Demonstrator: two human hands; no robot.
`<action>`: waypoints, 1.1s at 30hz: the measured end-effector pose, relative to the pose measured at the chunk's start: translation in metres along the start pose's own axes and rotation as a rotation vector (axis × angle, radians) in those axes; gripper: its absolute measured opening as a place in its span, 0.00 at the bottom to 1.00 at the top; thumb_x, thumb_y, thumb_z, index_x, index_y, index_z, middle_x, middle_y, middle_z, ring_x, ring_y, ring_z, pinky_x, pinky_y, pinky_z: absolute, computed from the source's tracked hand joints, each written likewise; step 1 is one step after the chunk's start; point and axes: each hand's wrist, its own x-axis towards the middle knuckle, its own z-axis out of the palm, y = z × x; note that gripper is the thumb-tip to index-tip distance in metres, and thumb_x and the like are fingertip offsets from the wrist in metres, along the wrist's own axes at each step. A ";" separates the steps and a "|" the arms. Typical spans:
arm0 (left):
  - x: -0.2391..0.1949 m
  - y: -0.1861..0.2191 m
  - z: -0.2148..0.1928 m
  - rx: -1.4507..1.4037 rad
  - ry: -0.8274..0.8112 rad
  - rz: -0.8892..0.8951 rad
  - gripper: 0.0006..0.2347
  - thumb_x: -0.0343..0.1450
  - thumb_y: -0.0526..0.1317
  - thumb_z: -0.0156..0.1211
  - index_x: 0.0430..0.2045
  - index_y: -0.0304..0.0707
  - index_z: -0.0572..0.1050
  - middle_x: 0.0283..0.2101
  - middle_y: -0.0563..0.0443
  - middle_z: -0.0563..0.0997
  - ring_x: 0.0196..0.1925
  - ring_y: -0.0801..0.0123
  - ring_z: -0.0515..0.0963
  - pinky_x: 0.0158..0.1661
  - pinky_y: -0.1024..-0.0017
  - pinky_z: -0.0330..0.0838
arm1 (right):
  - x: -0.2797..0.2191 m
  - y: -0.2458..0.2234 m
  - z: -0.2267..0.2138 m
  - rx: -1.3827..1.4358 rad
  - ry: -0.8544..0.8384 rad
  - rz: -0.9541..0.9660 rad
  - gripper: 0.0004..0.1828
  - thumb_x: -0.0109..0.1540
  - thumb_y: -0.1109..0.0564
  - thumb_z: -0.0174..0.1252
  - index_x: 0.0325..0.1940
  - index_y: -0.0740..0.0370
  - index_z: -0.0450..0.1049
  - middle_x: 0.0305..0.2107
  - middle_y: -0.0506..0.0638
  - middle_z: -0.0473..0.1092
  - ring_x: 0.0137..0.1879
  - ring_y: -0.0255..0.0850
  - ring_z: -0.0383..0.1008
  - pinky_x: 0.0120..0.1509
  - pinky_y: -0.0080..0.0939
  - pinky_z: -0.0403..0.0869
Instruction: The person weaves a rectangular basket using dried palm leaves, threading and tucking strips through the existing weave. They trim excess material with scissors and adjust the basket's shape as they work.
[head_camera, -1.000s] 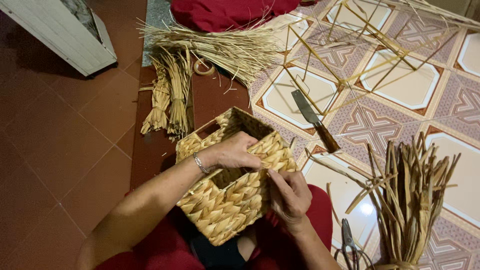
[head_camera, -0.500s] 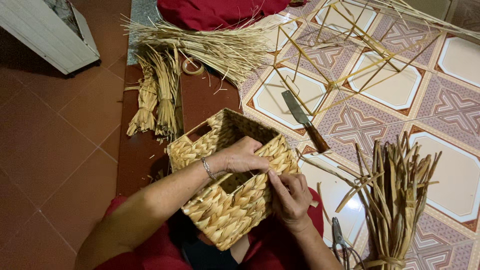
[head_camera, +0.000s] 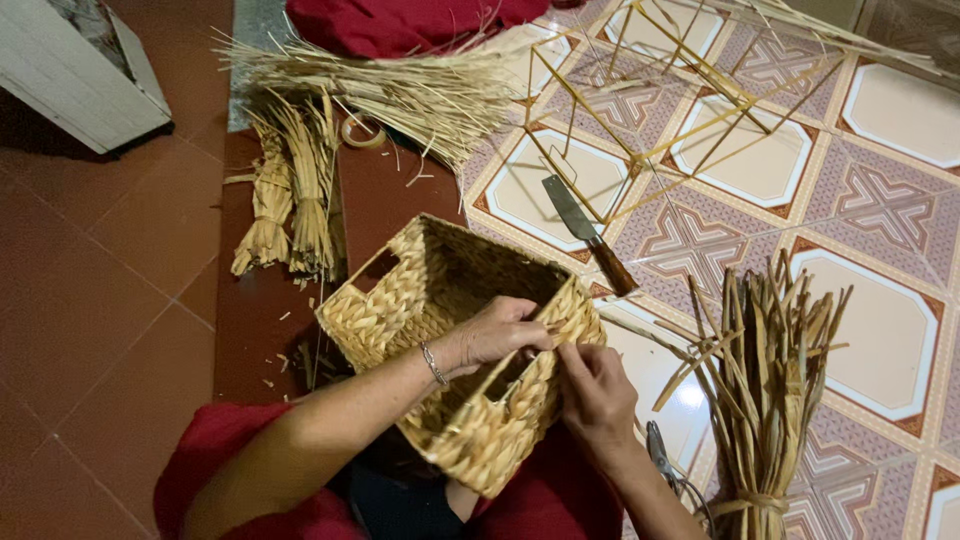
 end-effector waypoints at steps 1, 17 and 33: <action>-0.001 -0.006 0.003 -0.031 -0.028 -0.006 0.13 0.67 0.43 0.62 0.37 0.29 0.80 0.33 0.49 0.82 0.33 0.74 0.79 0.35 0.75 0.76 | -0.007 0.006 -0.001 0.141 -0.024 0.108 0.21 0.58 0.69 0.63 0.56 0.65 0.76 0.39 0.55 0.71 0.42 0.44 0.74 0.42 0.39 0.75; 0.035 -0.069 0.024 0.126 0.030 0.078 0.09 0.68 0.36 0.70 0.40 0.36 0.84 0.32 0.57 0.86 0.29 0.83 0.79 0.30 0.82 0.75 | -0.051 0.038 -0.003 -0.095 -0.013 0.025 0.16 0.61 0.62 0.64 0.54 0.56 0.76 0.36 0.51 0.73 0.40 0.40 0.74 0.39 0.39 0.78; 0.039 -0.074 0.024 0.277 0.052 0.149 0.08 0.68 0.39 0.69 0.37 0.36 0.84 0.25 0.58 0.82 0.24 0.85 0.73 0.26 0.81 0.69 | -0.052 0.051 -0.003 0.764 -0.024 0.954 0.06 0.60 0.63 0.65 0.41 0.65 0.81 0.32 0.50 0.79 0.35 0.35 0.79 0.39 0.33 0.81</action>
